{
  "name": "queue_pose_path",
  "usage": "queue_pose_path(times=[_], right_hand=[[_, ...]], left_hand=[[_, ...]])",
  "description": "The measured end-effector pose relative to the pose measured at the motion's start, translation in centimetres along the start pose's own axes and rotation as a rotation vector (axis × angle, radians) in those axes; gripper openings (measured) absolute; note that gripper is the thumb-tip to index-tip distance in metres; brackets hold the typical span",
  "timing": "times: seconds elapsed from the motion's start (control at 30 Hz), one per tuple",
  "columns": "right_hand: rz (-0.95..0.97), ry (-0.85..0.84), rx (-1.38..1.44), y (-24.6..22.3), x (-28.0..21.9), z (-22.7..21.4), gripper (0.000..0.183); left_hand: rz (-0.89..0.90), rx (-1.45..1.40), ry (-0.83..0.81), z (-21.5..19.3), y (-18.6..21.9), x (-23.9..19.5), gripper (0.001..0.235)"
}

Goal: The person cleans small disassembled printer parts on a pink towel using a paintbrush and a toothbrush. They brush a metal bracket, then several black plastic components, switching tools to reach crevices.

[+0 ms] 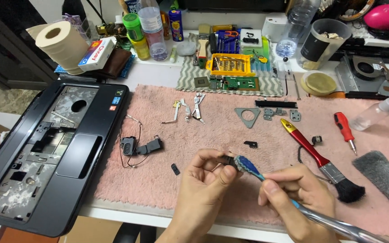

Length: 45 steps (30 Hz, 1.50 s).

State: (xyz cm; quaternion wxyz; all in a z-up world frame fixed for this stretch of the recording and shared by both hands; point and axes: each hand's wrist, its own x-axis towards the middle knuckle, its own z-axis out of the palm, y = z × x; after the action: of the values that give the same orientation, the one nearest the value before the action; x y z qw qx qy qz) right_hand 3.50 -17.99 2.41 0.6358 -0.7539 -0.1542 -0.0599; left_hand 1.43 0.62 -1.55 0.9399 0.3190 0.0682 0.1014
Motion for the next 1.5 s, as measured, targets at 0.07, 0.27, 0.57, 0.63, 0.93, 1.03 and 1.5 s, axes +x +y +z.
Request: queue_pose_path(times=[0.07, 0.27, 0.57, 0.63, 0.93, 1.03, 1.5], right_hand=[[-0.036, -0.004, -0.022, -0.6, -0.1, -0.2, 0.012], [0.123, 0.158, -0.076, -2.7, -0.5, 0.6, 0.012], [-0.047, 0.048, -0.162, -2.9, 0.0, -0.4, 0.01], [-0.108, 0.097, -0.114, -1.4, -0.8, -0.3, 0.012], [-0.049, -0.06, -0.142, -1.5, 0.3, -1.8, 0.007], [-0.039, -0.076, -0.109, -1.1, 0.2, -2.2, 0.011], [-0.089, -0.14, 0.046, -0.5, 1.0, -3.6, 0.007]], left_hand=[[0.04, 0.046, 0.001, 0.1, 0.4, 0.0, 0.034], [0.063, 0.237, -0.046, 0.9, 2.0, -0.1, 0.037], [0.101, 0.292, 0.0, 1.3, 2.0, -0.5, 0.028], [0.083, 0.32, -0.042, 1.0, 1.9, -0.4, 0.034], [-0.039, 0.361, -0.021, 1.4, 2.5, -0.7, 0.037], [-0.092, 0.451, -0.081, 1.9, 2.5, -1.2, 0.021], [-0.052, 0.304, 0.003, 1.0, 2.1, -0.7, 0.034]])
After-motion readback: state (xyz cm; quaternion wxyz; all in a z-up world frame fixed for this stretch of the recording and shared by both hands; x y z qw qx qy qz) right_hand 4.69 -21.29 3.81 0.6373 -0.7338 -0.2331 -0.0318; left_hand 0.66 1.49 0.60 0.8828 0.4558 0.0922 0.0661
